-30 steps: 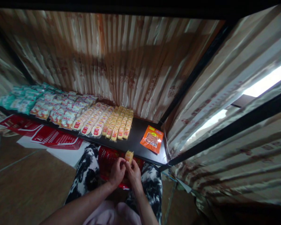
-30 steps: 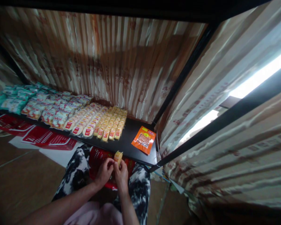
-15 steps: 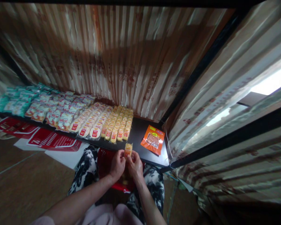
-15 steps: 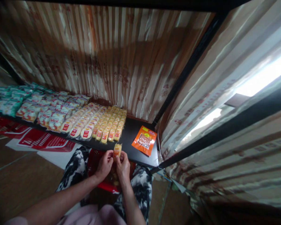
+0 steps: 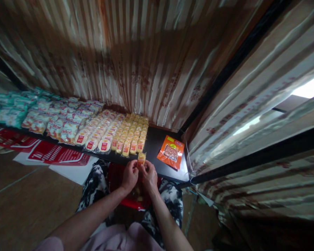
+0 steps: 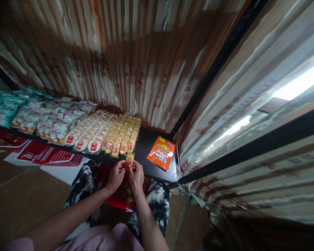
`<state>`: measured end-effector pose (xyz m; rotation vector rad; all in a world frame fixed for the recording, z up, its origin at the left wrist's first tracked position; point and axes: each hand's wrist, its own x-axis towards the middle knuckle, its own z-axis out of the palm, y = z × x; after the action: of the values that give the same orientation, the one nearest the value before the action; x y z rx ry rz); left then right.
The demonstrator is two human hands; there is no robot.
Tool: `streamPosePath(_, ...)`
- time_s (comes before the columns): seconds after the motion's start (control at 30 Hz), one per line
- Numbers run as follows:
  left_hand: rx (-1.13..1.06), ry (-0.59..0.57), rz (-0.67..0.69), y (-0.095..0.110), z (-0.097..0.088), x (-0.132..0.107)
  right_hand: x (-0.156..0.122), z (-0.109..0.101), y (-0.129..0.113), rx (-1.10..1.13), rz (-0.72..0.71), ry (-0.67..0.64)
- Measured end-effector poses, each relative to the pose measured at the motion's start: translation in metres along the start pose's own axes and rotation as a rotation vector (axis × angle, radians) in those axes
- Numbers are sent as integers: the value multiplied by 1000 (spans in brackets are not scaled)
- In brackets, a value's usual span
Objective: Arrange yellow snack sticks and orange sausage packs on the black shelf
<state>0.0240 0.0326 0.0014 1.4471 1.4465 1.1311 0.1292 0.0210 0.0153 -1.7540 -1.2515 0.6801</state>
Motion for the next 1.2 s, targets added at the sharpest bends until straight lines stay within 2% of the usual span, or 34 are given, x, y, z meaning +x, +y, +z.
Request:
streamPosePath(0.2,26,-33,14,6,8,11,14,-1,6,67,-37,51)
streamPosePath(0.37,35,-84,10,18,25,28,34,-6,10,85,-42,105)
streamPosePath(0.57,60,-70,-3,34,44,49,59,-12,10,129,-51,106)
streamPosePath(0.7,70,-90,-3,44,57,63,76,-11,13,116,-60,157)
streamPosePath(0.83,56,-123,-63,50,71,79,96,-6,22,172,-74,183)
streamPosePath(1.2,41,-45,-177,61,117,133,147,-2,26,180,-44,258)
